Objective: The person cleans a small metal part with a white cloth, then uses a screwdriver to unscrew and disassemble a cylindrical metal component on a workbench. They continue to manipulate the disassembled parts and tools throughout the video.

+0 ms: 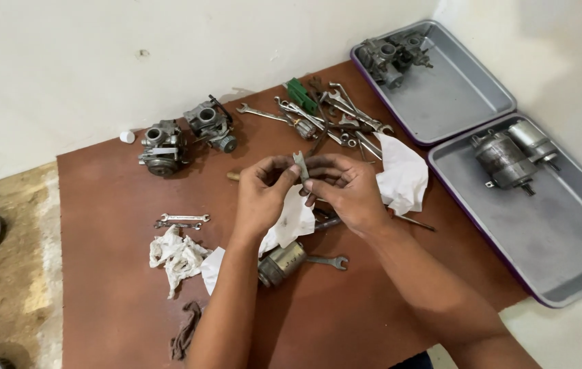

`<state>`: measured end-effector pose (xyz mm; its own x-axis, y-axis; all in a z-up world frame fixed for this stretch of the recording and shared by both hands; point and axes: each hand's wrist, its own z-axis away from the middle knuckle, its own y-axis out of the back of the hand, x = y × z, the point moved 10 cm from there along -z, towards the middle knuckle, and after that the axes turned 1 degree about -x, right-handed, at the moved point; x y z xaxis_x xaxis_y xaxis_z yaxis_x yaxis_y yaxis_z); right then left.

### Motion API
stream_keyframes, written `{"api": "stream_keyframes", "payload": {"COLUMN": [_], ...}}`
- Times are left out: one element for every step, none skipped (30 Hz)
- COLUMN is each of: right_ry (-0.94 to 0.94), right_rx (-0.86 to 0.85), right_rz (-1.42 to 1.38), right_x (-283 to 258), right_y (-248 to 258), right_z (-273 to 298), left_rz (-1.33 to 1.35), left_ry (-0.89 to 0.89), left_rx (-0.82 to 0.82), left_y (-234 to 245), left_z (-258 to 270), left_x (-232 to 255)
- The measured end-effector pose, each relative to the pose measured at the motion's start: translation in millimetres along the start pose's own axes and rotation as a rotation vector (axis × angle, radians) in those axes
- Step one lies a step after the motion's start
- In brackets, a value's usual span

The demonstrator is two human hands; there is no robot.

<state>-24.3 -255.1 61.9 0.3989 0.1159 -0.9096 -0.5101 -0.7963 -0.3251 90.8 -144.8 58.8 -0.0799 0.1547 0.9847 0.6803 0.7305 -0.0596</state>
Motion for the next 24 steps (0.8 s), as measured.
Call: {"api": "stream_keyframes", "payload": {"right_ry": [-0.001,0.010,0.020,0.019,0.031,0.043,0.043,0.050,0.055,0.052,0.046,0.040,0.036,0.043,0.047,0.039,0.062,0.085,0.066,0.086,0.111,0.096,0.079,0.061], "right_rx": [-0.008,-0.013,-0.019,-0.027,-0.041,-0.055,-0.062,-0.061,-0.055,-0.057,-0.083,-0.109,-0.106,-0.110,-0.111,-0.107,-0.111,-0.115,-0.105,-0.099,-0.096,-0.089,-0.094,-0.099], "right_rz": [-0.003,0.023,0.048,0.044,0.068,0.091,0.088,0.101,0.117,0.116,0.090,0.065,0.064,0.080,0.095,0.094,0.159,0.224,0.224,0.249,0.274,0.275,0.247,0.218], "right_x": [-1,-4,-6,-10,-15,-20,-21,-23,-25,-22,-18,-14,-14,-14,-14,-13,-14,-14,-12,-15,-18,-16,-13,-12], "right_y": [-3,-5,-8,-12,-16,-21,-24,-26,-27,-26,-25,-25,-24,-24,-24,-23,-22,-22,-22,-24,-25,-22,-21,-20], "right_z": [0,-1,-2,-2,-3,-4,-4,-4,-3,-5,-6,-8,-8,-9,-8,-10,-9,-8,-6,-5,-4,-2,-3,-3], "left_rz": [-0.002,0.010,0.022,0.019,0.018,0.016,0.013,0.019,0.027,0.027,0.028,0.029,0.029,0.020,0.012,0.012,-0.010,-0.031,-0.029,-0.066,-0.102,-0.100,-0.143,-0.186], "left_ry": [-0.002,-0.002,-0.001,-0.003,-0.002,0.000,-0.002,0.001,0.008,0.010,0.002,-0.005,0.000,-0.010,-0.017,-0.008,-0.030,-0.053,-0.032,-0.069,-0.111,-0.095,-0.122,-0.148], "left_rx": [0.008,0.015,0.023,0.031,0.036,0.040,0.047,0.047,0.044,0.047,0.044,0.042,0.041,0.037,0.032,0.030,0.028,0.025,0.020,0.017,0.015,0.011,0.046,0.080], "left_y": [2,4,5,8,11,14,16,18,19,21,21,20,20,20,19,20,20,21,19,17,14,12,15,17], "left_z": [1,2,2,1,0,-1,-2,-2,-3,-3,-3,-4,-4,-4,-3,-4,-3,-2,0,1,2,4,5,6], "left_x": [4,9,13,11,9,6,6,5,4,4,4,4,4,6,7,5,5,4,5,12,20,21,27,34]}}
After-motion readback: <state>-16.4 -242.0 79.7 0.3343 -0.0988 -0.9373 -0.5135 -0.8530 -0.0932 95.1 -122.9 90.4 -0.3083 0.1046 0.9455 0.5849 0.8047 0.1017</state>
